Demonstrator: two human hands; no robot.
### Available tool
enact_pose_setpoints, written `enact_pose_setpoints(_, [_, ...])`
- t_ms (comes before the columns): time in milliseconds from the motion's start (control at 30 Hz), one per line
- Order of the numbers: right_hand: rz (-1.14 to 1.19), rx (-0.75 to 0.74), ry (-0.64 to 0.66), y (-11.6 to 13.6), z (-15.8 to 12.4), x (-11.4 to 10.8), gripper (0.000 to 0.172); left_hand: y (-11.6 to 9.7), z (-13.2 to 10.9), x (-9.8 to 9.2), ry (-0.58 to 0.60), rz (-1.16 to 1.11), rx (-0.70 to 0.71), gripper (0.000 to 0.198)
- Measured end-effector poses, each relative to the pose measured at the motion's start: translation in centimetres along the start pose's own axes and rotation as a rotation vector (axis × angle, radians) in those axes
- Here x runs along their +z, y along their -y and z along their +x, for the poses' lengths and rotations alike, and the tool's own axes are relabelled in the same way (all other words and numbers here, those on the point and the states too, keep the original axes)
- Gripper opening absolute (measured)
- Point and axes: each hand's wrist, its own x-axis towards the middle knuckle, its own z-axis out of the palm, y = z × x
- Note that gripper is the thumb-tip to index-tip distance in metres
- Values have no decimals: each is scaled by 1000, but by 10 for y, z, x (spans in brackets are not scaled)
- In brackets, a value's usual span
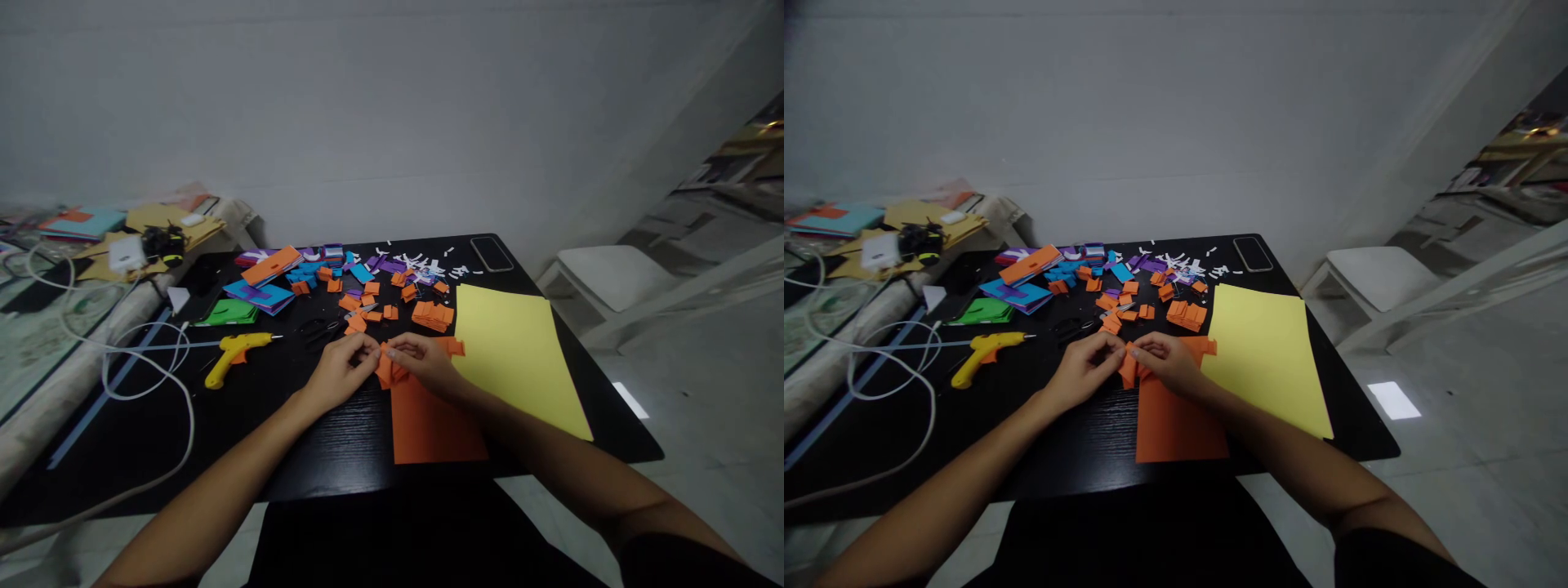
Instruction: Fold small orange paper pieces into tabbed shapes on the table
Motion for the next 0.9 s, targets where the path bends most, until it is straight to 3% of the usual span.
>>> enact_pose_setpoints(900, [-69,-25,-48,6,-4,-1,25,4,-1,3,-44,-87,-77,16])
